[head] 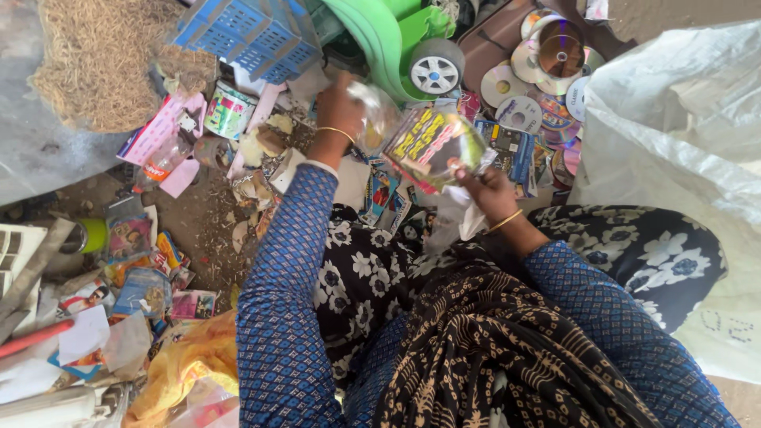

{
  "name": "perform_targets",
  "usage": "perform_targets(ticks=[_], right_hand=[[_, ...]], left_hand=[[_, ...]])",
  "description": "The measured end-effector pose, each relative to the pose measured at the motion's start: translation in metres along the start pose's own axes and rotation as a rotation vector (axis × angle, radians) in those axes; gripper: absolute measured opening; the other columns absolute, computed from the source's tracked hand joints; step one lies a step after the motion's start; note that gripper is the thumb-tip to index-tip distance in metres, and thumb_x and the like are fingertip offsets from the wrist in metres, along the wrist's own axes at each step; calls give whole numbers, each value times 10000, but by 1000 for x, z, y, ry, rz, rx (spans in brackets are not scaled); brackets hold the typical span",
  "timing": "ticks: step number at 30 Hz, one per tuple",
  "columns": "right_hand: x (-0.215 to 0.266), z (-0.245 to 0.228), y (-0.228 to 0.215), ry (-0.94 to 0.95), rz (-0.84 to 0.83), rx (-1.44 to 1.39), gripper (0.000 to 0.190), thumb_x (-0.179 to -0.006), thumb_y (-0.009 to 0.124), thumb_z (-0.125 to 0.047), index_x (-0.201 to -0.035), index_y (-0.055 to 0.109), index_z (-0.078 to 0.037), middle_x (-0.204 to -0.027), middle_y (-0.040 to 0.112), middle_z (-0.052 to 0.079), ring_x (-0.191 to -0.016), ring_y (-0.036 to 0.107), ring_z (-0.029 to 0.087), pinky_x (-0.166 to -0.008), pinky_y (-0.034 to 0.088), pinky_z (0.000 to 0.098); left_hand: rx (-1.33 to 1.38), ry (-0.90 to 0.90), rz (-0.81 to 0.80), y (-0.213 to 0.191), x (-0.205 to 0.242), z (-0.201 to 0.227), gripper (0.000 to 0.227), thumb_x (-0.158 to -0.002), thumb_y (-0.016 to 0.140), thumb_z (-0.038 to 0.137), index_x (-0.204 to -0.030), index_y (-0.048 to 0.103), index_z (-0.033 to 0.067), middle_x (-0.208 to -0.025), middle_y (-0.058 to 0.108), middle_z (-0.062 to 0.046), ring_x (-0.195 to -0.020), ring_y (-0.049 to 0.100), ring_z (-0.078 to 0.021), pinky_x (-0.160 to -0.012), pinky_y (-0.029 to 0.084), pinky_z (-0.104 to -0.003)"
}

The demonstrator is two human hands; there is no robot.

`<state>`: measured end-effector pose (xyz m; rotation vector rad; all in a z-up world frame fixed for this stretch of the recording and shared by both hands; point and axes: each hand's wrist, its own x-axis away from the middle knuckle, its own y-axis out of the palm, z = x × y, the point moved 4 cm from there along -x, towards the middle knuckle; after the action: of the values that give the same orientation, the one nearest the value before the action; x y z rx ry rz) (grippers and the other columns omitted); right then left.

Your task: The person sorts through various discarded materials on the floor, including CDs, DVD cases, and paper, by hand, placing items into a yellow plastic bag.

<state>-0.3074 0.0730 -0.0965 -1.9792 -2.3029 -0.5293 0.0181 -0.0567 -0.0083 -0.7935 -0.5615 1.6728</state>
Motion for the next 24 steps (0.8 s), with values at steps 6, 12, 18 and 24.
perform_targets(ticks=[6, 12, 18, 24], right_hand=[[-7, 2, -13, 143, 70, -727, 161, -866, 739, -70, -882, 610, -166, -950, 744, 2, -800, 737, 152, -712, 623, 364], [1, -17, -6, 104, 28, -476, 243, -992, 668, -328, -970, 660, -86, -923, 731, 67, -793, 722, 163, -695, 598, 334], [-8, -3, -31, 23, 308, -244, 318, -1070, 720, -312, -881, 634, -72, -816, 594, -4, -689, 502, 70, -626, 414, 269], [-8, -19, -26, -243, 188, -135, 194, -1006, 707, -264, -989, 711, -71, -874, 669, -63, -752, 530, 24, -673, 452, 225]], left_hand=[[277, 92, -294, 35, 27, 18, 168, -892, 632, 62, -1038, 714, 54, -991, 753, -180, -932, 716, -397, -823, 542, -473], [537, -1, -735, 103, 97, 71, 302, -881, 635, 236, -1073, 770, 45, -997, 776, -108, -837, 756, -190, -786, 600, -316], [525, 108, -1080, 78, 98, 93, 459, -833, 761, 321, -1218, 671, 88, -992, 735, -67, -805, 676, -134, -690, 589, -294], [449, 252, -442, -17, 52, 114, 292, -863, 791, 330, -1029, 736, 95, -950, 788, -65, -866, 769, -202, -795, 614, -329]])
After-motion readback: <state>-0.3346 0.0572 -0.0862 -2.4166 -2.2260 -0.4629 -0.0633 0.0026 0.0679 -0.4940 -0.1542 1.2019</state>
